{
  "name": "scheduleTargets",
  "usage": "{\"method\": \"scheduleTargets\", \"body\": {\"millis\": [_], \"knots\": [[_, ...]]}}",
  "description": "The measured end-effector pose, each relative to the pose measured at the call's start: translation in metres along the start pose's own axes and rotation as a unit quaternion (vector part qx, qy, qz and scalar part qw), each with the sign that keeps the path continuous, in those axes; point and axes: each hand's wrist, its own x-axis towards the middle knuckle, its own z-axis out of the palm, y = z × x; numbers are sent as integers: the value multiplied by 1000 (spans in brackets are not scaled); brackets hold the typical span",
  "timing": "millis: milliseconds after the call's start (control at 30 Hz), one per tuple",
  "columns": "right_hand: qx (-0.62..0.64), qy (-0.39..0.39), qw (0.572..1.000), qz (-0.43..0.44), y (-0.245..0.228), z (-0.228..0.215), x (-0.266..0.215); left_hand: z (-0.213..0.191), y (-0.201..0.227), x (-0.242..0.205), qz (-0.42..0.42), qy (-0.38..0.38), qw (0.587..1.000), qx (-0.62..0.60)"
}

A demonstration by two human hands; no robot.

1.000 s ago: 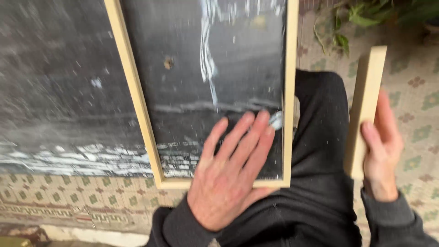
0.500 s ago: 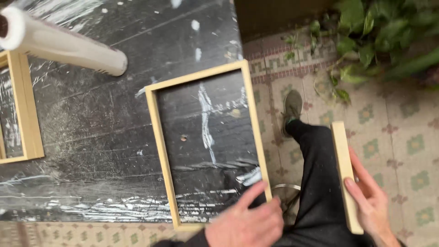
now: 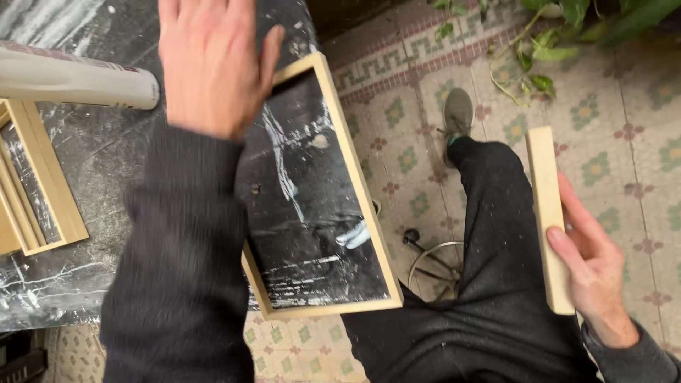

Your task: Manually sanding the edges of wooden frames using a sanding block and checking the fit.

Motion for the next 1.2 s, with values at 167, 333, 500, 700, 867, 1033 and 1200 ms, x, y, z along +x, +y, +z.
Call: {"method": "scheduleTargets", "body": {"millis": [167, 333, 500, 700, 867, 1033, 1200], "knots": [[-12, -6, 1000, 3, 1, -1, 0, -41, 87, -54, -213, -13, 943, -255], [28, -50, 997, -48, -24, 9, -9, -14, 139, -79, -237, -10, 943, -235], [58, -55, 994, -76, -32, 5, -21, -84, 172, -104, -198, -65, 927, -310], [153, -38, 985, -68, -38, 10, -31, -103, 180, -194, -7, -221, 924, -314], [62, -130, 985, -91, -34, 35, -52, -49, 153, -252, 77, -143, 949, -270], [52, -188, 980, -42, -28, 69, -83, -19, 136, -271, 85, -150, 956, -238], [56, -237, 969, -36, -39, 90, -95, -37, 118, -269, 31, -175, 956, -233]]}}
